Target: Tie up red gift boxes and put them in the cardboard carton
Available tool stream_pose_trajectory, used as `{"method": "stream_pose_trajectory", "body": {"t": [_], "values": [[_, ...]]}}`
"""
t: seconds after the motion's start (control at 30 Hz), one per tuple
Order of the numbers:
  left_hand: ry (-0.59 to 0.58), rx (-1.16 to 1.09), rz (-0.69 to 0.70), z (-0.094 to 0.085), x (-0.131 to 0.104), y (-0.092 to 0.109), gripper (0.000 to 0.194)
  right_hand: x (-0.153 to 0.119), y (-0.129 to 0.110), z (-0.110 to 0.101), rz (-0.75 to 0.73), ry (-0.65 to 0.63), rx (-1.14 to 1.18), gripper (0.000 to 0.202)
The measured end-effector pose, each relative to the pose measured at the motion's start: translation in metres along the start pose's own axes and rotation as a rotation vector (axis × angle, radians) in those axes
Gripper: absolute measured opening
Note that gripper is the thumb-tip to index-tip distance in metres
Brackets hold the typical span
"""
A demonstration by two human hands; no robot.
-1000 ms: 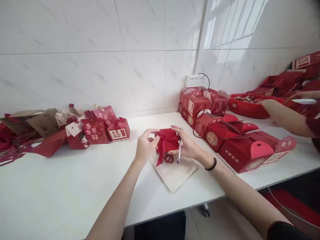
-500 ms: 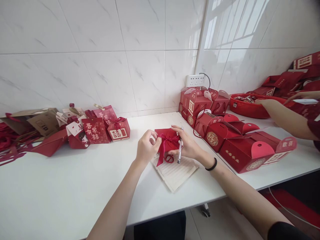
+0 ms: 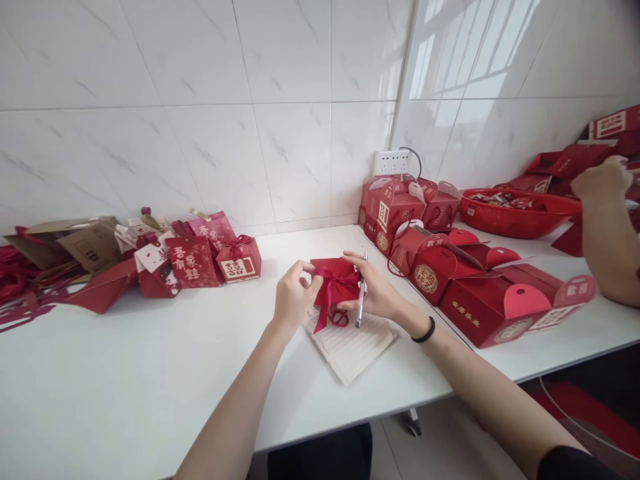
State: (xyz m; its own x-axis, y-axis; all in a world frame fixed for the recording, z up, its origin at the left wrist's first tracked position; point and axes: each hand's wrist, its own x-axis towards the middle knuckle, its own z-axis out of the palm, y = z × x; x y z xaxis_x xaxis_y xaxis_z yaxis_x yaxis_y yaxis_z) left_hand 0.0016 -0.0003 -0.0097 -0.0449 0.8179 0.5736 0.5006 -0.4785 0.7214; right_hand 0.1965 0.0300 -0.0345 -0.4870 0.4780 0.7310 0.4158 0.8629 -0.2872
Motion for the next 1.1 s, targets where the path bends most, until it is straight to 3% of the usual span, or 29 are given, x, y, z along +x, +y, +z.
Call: {"method": "stream_pose_trajectory", "body": {"t": [0.1, 0.27, 0.37, 0.7, 0.9, 0.97, 1.1], "values": [[0.006, 0.071, -0.013, 0.002, -0.002, -0.001, 0.010, 0.000, 0.000, 0.000, -0.005, 0.000, -0.003, 0.089], [0.074, 0.365, 0.123, 0.004, -0.004, -0.004, 0.018, 0.001, 0.001, -0.001, 0.007, -0.019, -0.014, 0.090], [0.058, 0.469, 0.154, 0.004, -0.004, -0.003, 0.018, 0.001, 0.001, -0.001, 0.012, -0.018, -0.022, 0.089], [0.041, 0.500, 0.121, 0.002, -0.004, -0.004, 0.022, 0.000, -0.001, 0.000, 0.048, -0.021, 0.007, 0.090], [-0.196, 0.204, 0.177, -0.010, 0.000, -0.006, 0.022, 0.000, 0.001, -0.003, 0.057, -0.024, 0.007, 0.089], [-0.193, 0.109, 0.110, -0.011, 0.002, -0.005, 0.028, 0.000, 0.001, -0.003, 0.044, -0.025, 0.007, 0.089], [-0.128, 0.122, -0.010, -0.005, 0.002, -0.003, 0.031, 0.000, 0.001, -0.002, 0.017, -0.027, 0.030, 0.087]]}}
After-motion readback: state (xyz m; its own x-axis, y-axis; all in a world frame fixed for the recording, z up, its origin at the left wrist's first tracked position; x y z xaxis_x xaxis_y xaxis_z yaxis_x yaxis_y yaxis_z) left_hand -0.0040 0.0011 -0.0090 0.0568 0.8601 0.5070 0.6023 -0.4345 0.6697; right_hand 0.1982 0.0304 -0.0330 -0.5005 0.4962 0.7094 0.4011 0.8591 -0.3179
